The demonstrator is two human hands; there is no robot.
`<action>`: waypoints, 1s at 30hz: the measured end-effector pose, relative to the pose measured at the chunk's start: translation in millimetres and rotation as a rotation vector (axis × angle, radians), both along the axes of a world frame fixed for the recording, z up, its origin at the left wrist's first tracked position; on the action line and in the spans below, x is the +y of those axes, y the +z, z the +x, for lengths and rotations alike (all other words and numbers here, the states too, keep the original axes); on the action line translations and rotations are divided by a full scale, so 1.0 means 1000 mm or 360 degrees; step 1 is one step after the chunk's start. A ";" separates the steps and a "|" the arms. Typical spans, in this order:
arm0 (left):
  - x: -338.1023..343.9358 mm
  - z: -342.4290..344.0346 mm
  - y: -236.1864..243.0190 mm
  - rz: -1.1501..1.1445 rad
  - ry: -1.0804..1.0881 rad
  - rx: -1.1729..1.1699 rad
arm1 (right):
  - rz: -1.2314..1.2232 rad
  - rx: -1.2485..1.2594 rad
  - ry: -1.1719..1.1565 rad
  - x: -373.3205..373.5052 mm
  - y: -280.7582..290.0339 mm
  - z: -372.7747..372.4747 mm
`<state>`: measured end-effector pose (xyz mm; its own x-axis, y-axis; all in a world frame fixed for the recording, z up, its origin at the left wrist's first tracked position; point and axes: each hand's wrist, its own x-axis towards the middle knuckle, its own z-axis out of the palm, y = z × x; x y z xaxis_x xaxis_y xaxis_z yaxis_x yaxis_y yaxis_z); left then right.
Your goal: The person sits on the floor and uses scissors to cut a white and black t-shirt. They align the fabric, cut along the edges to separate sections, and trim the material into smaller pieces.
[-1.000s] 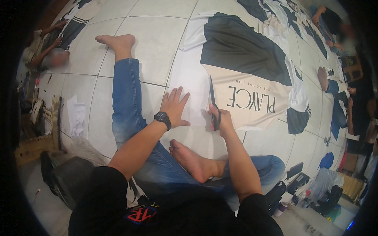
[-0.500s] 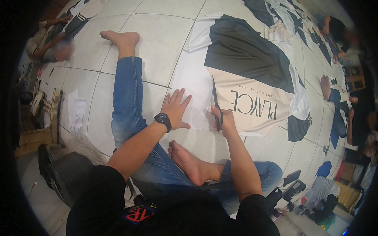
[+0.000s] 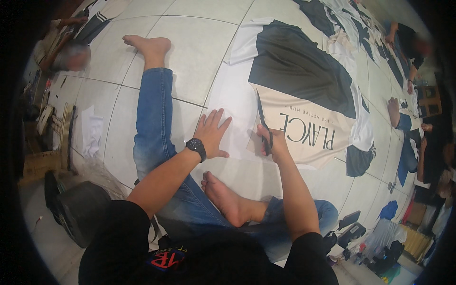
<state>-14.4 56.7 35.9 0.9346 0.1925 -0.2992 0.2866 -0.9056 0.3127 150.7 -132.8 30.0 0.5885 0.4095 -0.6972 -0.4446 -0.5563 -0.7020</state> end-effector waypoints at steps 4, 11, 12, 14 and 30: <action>0.000 -0.001 -0.003 -0.0001 -0.0002 -0.0004 | -0.0061 -0.0031 0.0043 0.005 0.003 0.011; 0.000 -0.002 -0.005 -0.0006 0.0006 -0.0023 | -0.0023 -0.0069 0.0194 0.000 -0.002 0.023; 0.000 -0.002 -0.005 -0.0008 0.0008 -0.0025 | -0.0020 -0.0055 0.0216 -0.002 -0.003 0.026; 0.000 0.000 -0.003 0.0004 -0.0001 -0.0010 | -0.0022 -0.0046 0.0254 -0.003 -0.001 0.035; 0.000 -0.001 -0.005 -0.0014 0.0005 -0.0001 | -0.0113 -0.0164 0.0544 0.009 0.007 0.074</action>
